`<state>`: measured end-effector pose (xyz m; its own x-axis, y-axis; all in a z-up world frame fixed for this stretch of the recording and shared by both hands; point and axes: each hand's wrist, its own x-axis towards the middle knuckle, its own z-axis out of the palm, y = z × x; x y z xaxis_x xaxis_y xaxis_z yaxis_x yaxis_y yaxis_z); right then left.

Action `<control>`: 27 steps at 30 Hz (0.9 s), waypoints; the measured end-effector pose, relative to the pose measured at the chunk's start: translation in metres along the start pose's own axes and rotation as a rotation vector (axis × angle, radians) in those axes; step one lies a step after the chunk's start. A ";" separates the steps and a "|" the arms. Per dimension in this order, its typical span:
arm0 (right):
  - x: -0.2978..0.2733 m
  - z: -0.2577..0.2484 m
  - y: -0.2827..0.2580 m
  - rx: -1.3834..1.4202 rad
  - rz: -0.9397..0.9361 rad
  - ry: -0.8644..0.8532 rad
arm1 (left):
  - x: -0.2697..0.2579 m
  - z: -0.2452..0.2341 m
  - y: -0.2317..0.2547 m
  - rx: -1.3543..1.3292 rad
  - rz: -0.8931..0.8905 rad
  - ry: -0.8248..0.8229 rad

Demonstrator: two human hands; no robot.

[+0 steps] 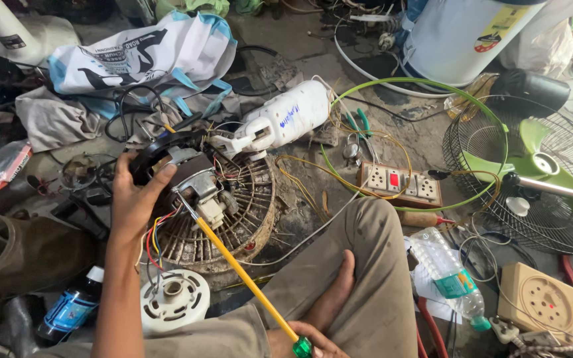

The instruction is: The person sits on the floor and repairs an electrical motor by stripping yellow wires and connecting them to the motor's terminals. They use a screwdriver to tighten the connections and test the setup by plugging and unplugging a power cord.

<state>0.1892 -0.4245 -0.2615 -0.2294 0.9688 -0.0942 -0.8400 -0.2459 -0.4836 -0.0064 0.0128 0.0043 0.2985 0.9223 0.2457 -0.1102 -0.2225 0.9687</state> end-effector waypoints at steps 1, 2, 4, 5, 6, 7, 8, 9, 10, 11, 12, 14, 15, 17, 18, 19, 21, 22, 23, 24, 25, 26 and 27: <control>0.001 0.002 0.000 -0.022 0.027 0.070 | -0.001 0.003 0.003 -0.031 -0.024 -0.004; 0.002 0.005 0.000 -0.043 0.053 0.139 | -0.002 0.005 0.004 -0.049 -0.008 0.001; -0.001 0.013 -0.002 -0.039 0.012 0.075 | -0.004 0.010 0.002 -0.084 0.029 0.012; -0.002 0.018 -0.003 -0.037 -0.008 0.043 | -0.004 0.010 -0.001 -0.054 0.043 0.021; -0.002 0.021 -0.007 -0.162 -0.012 0.073 | -0.002 0.010 -0.003 -0.023 0.057 0.030; -0.002 0.023 -0.012 -0.285 -0.015 0.100 | -0.002 0.008 -0.004 0.012 0.070 0.039; -0.001 0.025 -0.013 -0.408 -0.020 0.127 | -0.001 0.009 -0.007 0.028 0.103 0.026; 0.000 0.024 -0.011 -0.478 -0.034 0.122 | 0.000 0.008 -0.008 0.055 0.138 0.020; -0.003 0.020 -0.014 -0.549 -0.050 0.116 | 0.001 0.008 -0.009 0.082 0.172 0.014; -0.006 0.013 -0.016 -0.620 -0.052 0.096 | 0.002 0.007 -0.010 0.098 0.200 0.019; -0.008 0.005 -0.015 -0.598 -0.092 0.097 | 0.004 0.008 -0.011 0.115 0.228 0.024; -0.011 -0.014 -0.013 -0.557 -0.156 0.085 | 0.006 0.011 -0.011 0.181 0.206 0.070; -0.011 -0.022 -0.010 -0.557 -0.212 0.059 | 0.006 0.013 -0.010 0.196 0.202 0.093; -0.014 -0.039 -0.005 -0.553 -0.328 0.019 | 0.002 0.016 -0.006 0.169 0.175 0.108; -0.018 -0.048 -0.006 -0.616 -0.317 0.095 | 0.000 0.016 -0.005 0.125 0.152 0.101; -0.019 -0.056 -0.009 -0.684 -0.309 0.173 | -0.001 0.018 -0.003 0.154 0.158 0.122; -0.011 -0.067 -0.012 -0.780 -0.367 0.218 | 0.000 0.019 -0.002 0.210 0.170 0.152; -0.001 -0.067 -0.014 -0.806 -0.432 0.186 | 0.001 0.019 -0.001 0.214 0.196 0.151; 0.004 -0.064 -0.014 -0.830 -0.501 0.160 | 0.001 0.019 -0.002 0.217 0.221 0.145; 0.000 -0.062 -0.016 -0.709 -0.423 0.127 | 0.002 0.019 -0.002 0.219 0.246 0.139; -0.011 -0.059 -0.019 -0.590 -0.349 0.099 | 0.002 0.019 -0.003 0.223 0.248 0.138; -0.018 -0.053 -0.024 -0.472 -0.274 0.073 | 0.003 0.019 -0.004 0.227 0.251 0.137; -0.018 -0.044 -0.026 -0.354 -0.299 -0.041 | 0.003 0.018 -0.004 0.231 0.254 0.135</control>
<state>0.2373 -0.4340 -0.2854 -0.0283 0.9917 0.1257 -0.6541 0.0768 -0.7525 0.0122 0.0106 0.0019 0.1595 0.8584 0.4876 0.0572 -0.5012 0.8635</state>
